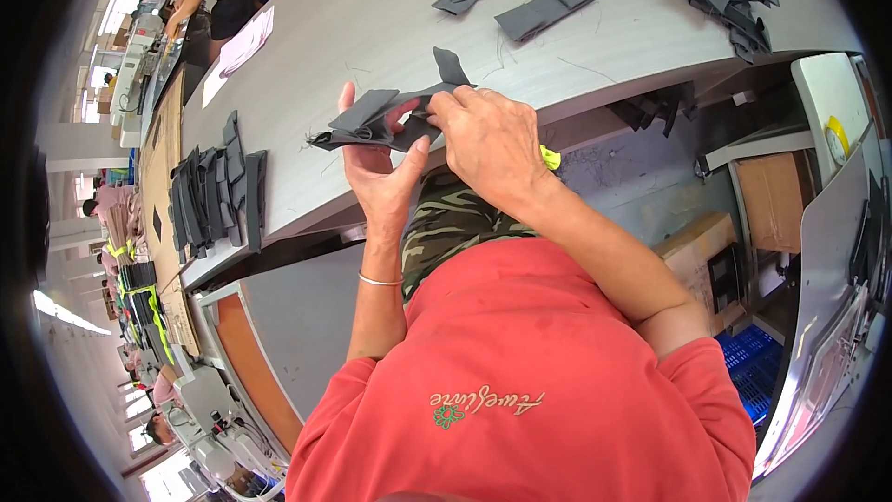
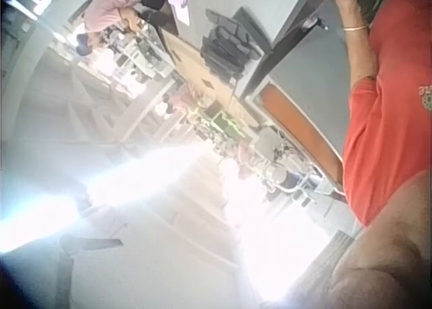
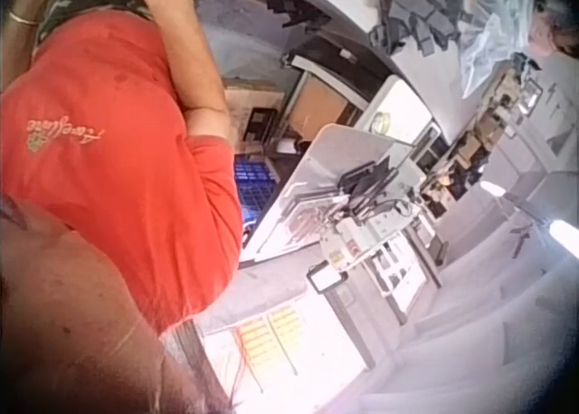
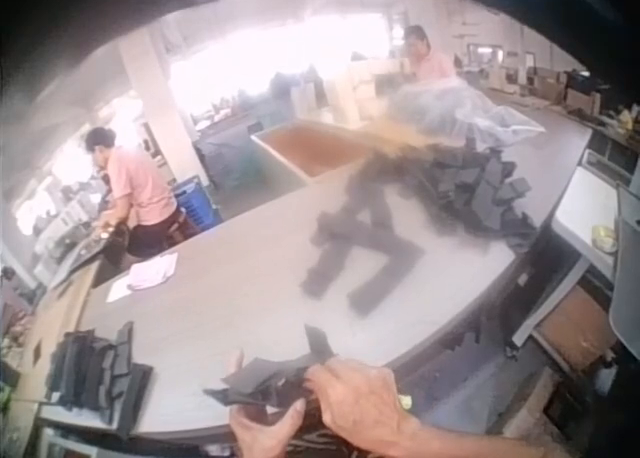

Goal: Trimming excess threads or material from black fabric pieces using small scissors at a workstation.

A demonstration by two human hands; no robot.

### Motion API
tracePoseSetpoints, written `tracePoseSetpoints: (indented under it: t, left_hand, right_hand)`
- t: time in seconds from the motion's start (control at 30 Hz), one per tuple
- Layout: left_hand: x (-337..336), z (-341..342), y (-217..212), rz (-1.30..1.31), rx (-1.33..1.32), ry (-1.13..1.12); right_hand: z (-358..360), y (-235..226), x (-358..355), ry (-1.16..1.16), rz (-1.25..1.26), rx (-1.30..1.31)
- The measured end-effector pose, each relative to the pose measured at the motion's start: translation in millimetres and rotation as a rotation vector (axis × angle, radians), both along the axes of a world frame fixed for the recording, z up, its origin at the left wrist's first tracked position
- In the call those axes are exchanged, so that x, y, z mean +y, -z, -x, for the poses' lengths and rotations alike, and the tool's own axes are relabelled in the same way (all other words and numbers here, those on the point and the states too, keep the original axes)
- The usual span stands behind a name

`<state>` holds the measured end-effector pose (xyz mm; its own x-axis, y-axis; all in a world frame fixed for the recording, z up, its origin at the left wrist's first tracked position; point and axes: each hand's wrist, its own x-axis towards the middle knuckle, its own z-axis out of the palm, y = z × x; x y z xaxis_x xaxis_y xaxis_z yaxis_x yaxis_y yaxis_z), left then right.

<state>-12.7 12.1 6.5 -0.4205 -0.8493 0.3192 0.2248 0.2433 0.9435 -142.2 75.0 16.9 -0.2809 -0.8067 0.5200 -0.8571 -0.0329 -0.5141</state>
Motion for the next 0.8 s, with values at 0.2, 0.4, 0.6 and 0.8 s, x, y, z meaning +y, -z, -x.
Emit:
tracePoseSetpoints:
  t: [0.2,0.4,0.6,0.8]
  left_hand:
    - [-4.5,0.7,-5.5,0.014,-0.017,0.010]
    - [-25.4,-9.7,-11.9,-0.402,0.063,0.172]
    - [-24.8,-11.7,-13.9,-0.403,0.104,0.184]
    - [-16.7,-10.4,-17.4,-0.449,0.078,0.224]
  right_hand:
    - [3.7,-3.1,0.0,-0.013,-0.016,-0.081]
    - [17.0,-12.7,11.1,-0.110,-0.350,-0.514]
    - [31.8,-6.9,19.0,-0.133,-0.255,-0.677]
    - [28.8,-12.1,4.8,-0.167,0.064,-0.340]
